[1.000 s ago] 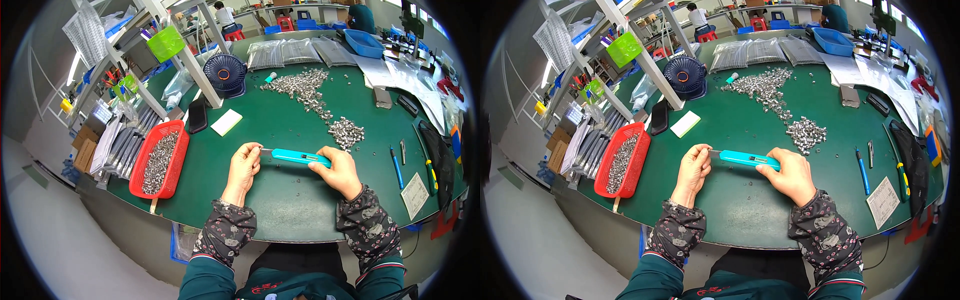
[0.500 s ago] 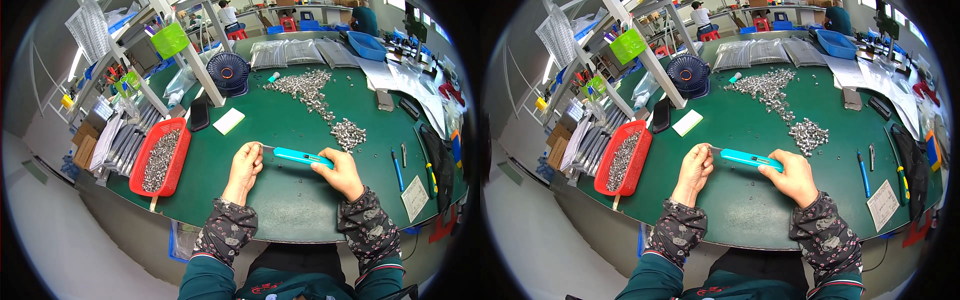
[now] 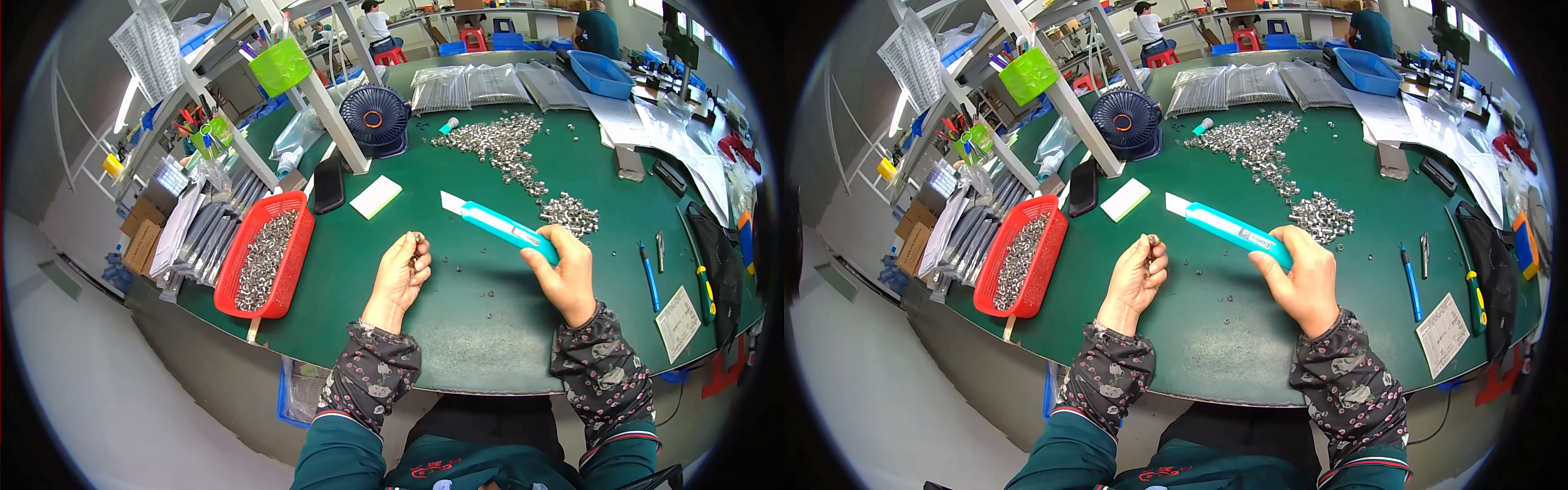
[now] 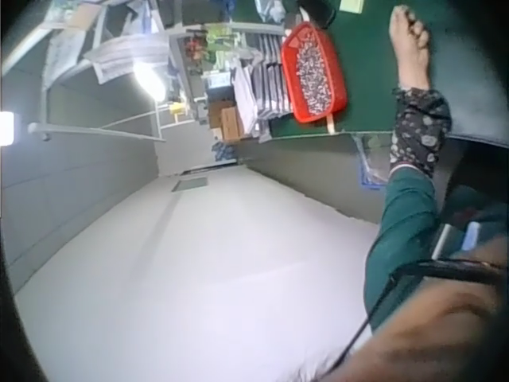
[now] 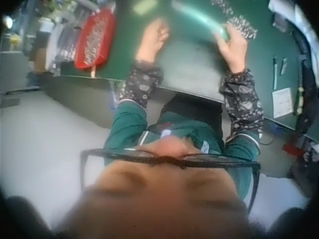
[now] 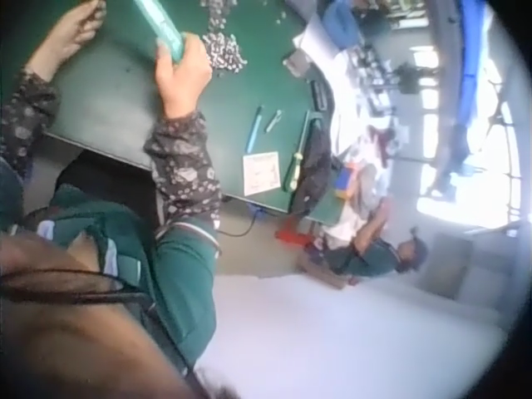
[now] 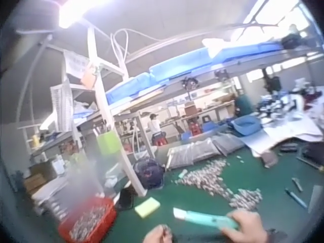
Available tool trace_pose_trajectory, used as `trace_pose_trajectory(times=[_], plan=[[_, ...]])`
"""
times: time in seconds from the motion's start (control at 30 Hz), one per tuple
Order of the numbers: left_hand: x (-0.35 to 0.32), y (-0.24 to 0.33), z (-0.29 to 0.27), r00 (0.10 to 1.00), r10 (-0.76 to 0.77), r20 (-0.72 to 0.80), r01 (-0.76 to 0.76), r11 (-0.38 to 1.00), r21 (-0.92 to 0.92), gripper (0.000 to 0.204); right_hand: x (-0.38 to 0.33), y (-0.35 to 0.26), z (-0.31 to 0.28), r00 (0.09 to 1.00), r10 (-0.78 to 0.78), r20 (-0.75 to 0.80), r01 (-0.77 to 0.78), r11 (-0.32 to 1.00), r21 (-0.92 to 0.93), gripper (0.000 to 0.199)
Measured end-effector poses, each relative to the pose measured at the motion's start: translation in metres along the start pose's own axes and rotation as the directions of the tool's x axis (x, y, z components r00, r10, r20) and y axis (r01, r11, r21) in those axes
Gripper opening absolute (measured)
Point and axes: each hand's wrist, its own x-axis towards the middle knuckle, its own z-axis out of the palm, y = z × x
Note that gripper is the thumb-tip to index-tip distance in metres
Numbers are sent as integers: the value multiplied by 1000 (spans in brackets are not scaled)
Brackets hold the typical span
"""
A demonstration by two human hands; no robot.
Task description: Using a utility knife to remove excess material and burrs from small metal components on a workbench.
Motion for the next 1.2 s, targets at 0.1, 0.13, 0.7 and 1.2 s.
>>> trace_pose_trajectory(times=[0.1, 0.13, 0.7, 1.2], plan=[[-3, 5, -2, 997, 79, -15, -78, 995, 61, 17, -1, 1, 2, 999, -29, 35, 29, 999, -20, 23], [-5, 9, -2, 991, 121, -60, -117, 991, 71, 15, -1, 1, 3, 997, -62, 50, 64, 997, -43, 23], [-54, 150, -66, 800, 352, -485, -329, 935, 135, 40, -1, -6, -1, 998, -41, 48, 42, 999, -28, 21], [3, 10, 33, 997, 7, -83, 0, 997, 81, 18, 1, 7, 2, 998, -61, 30, 63, 993, -100, 25]])
